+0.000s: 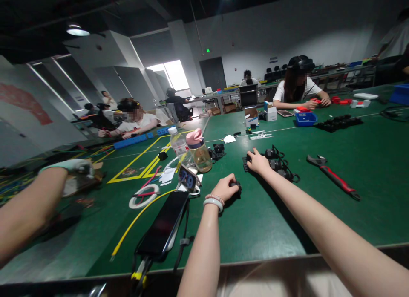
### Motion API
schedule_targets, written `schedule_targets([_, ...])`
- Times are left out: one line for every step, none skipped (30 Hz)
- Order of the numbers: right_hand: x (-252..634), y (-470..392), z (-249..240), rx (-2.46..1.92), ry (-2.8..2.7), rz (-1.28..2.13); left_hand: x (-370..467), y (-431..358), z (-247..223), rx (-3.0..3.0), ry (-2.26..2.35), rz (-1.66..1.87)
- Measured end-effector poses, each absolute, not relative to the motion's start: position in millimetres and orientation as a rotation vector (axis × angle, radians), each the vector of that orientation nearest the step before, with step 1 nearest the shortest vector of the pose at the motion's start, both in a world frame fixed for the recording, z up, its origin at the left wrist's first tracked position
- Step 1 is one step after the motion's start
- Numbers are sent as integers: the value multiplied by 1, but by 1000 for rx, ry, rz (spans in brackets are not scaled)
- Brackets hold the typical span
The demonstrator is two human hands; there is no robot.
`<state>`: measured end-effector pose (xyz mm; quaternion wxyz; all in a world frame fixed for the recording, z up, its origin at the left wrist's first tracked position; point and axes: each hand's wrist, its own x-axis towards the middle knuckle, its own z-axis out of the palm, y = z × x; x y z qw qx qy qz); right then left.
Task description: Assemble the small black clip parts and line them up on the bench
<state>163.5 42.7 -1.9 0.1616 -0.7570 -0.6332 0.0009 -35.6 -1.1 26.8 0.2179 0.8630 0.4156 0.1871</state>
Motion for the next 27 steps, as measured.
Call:
schedule_targets([166, 42, -1, -2169, -1805, 7, -36, -1, 27, 2390, 1145, 519])
schedule_targets([169, 41, -1, -2178, -1802, 12, -36, -1, 27, 2392, 1139, 522])
schedule_targets([171, 40, 0, -2186, -1798, 16, -36, 0, 27, 2394, 1131, 523])
schedule_targets([174, 39, 1, -2192, -1794, 18, -36, 0, 27, 2394, 1126, 521])
schedule_targets([178, 38, 1, -2196, -1792, 20, -36, 0, 27, 2391, 1126, 517])
schedule_targets([181, 37, 1, -2197, -1788, 17, -36, 1, 27, 2384, 1126, 512])
schedule_targets([185, 36, 2, -2197, -1785, 11, -36, 1, 27, 2376, 1130, 507])
schedule_targets([189, 36, 2, -2199, -1781, 4, -36, 1, 27, 2369, 1134, 504])
schedule_targets([193, 35, 2, -2203, -1779, 0, -36, 1, 27, 2364, 1136, 504])
schedule_targets([197, 34, 2, -2211, -1777, 0, -36, 1, 27, 2363, 1136, 507])
schedule_targets([201, 33, 2, -2221, -1773, 3, -35, 2, 27, 2363, 1134, 511])
schedule_targets([205, 32, 2, -2232, -1770, 8, -35, 1, 28, 2364, 1132, 513])
schedule_targets([210, 31, 2, -2245, -1767, 15, -35, 1, 28, 2362, 1132, 516])
schedule_targets([214, 30, 2, -2254, -1763, 19, -35, 1, 28, 2357, 1134, 517])
schedule_targets([218, 29, 2, -2261, -1761, 20, -34, 1, 29, 2351, 1139, 517])
schedule_targets([222, 28, 2, -2264, -1761, 18, -34, 1, 30, 2343, 1145, 517])
schedule_targets([226, 28, 1, -2265, -1762, 17, -34, 0, 30, 2337, 1150, 516])
schedule_targets([230, 27, 1, -2264, -1765, 14, -34, 0, 31, 2333, 1153, 514])
schedule_targets([233, 27, 0, -2259, -1768, 9, -33, 0, 32, 2331, 1154, 512])
schedule_targets([236, 27, -1, -2252, -1770, 2, -33, 1, 32, 2332, 1153, 510])
schedule_targets([238, 27, -2, -2243, -1771, -5, -33, 1, 32, 2335, 1148, 509])
schedule_targets([240, 27, -2, -2236, -1772, -9, -33, 1, 32, 2339, 1141, 507])
schedule_targets([241, 27, -2, -2231, -1773, -9, -33, 1, 32, 2342, 1133, 506])
schedule_targets([242, 26, -3, -2228, -1774, -6, -33, 1, 33, 2342, 1126, 504])
schedule_targets([243, 26, -3, -2229, -1777, 3, -33, 2, 33, 2338, 1125, 503])
schedule_targets([244, 26, -2, -2230, -1780, 12, -33, 2, 33, 2333, 1130, 501])
schedule_targets([245, 26, -2, -2230, -1784, 19, -33, 1, 34, 2326, 1139, 498])
